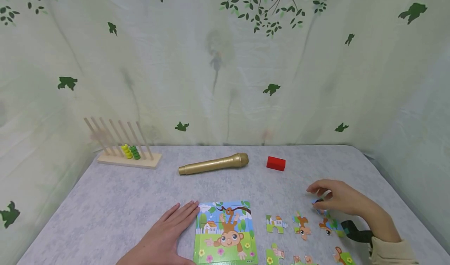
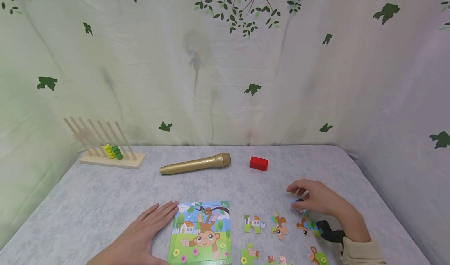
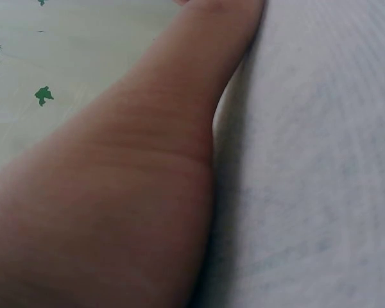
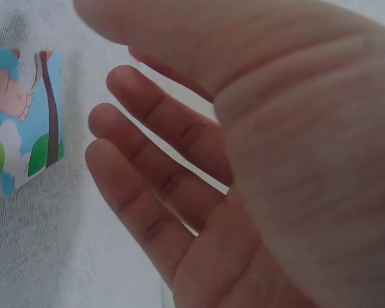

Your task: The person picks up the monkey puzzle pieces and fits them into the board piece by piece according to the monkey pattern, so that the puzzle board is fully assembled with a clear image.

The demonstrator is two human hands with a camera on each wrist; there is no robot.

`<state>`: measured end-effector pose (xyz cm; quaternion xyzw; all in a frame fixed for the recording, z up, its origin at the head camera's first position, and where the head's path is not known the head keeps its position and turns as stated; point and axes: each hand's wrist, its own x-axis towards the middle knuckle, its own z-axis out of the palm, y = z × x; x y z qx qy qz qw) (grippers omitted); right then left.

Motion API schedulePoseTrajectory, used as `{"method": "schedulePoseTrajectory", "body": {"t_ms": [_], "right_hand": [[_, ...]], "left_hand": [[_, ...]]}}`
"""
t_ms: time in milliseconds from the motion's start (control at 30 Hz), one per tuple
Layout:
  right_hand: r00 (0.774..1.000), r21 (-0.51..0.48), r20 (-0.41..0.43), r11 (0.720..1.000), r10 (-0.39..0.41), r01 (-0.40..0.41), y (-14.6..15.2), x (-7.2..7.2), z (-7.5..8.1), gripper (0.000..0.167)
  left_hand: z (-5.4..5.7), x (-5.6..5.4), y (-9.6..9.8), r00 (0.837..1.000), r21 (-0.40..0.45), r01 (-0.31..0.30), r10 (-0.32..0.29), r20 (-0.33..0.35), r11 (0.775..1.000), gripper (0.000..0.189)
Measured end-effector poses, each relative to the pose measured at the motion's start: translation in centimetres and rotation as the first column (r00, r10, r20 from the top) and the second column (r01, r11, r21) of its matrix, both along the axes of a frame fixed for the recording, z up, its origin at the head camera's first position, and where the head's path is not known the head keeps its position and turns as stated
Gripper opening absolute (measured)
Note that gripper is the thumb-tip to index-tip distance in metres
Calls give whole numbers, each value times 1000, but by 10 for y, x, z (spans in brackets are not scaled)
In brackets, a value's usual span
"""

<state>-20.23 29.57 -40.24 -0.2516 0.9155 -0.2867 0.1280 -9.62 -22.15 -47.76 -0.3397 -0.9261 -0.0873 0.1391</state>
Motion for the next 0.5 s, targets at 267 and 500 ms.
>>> {"method": "schedulePoseTrajectory", "body": {"t_ms": [267,500], "right_hand": [[997,46,67,998,-34,31,5,-1,-1,43],[996,72,78,997,-39,33,8,-2,-4,43]], "left_hand": [[1,0,0,1000,-7,-7,7,11,1000,123],[0,0,0,1000,-4,-7,7,5,1000,124]]}}
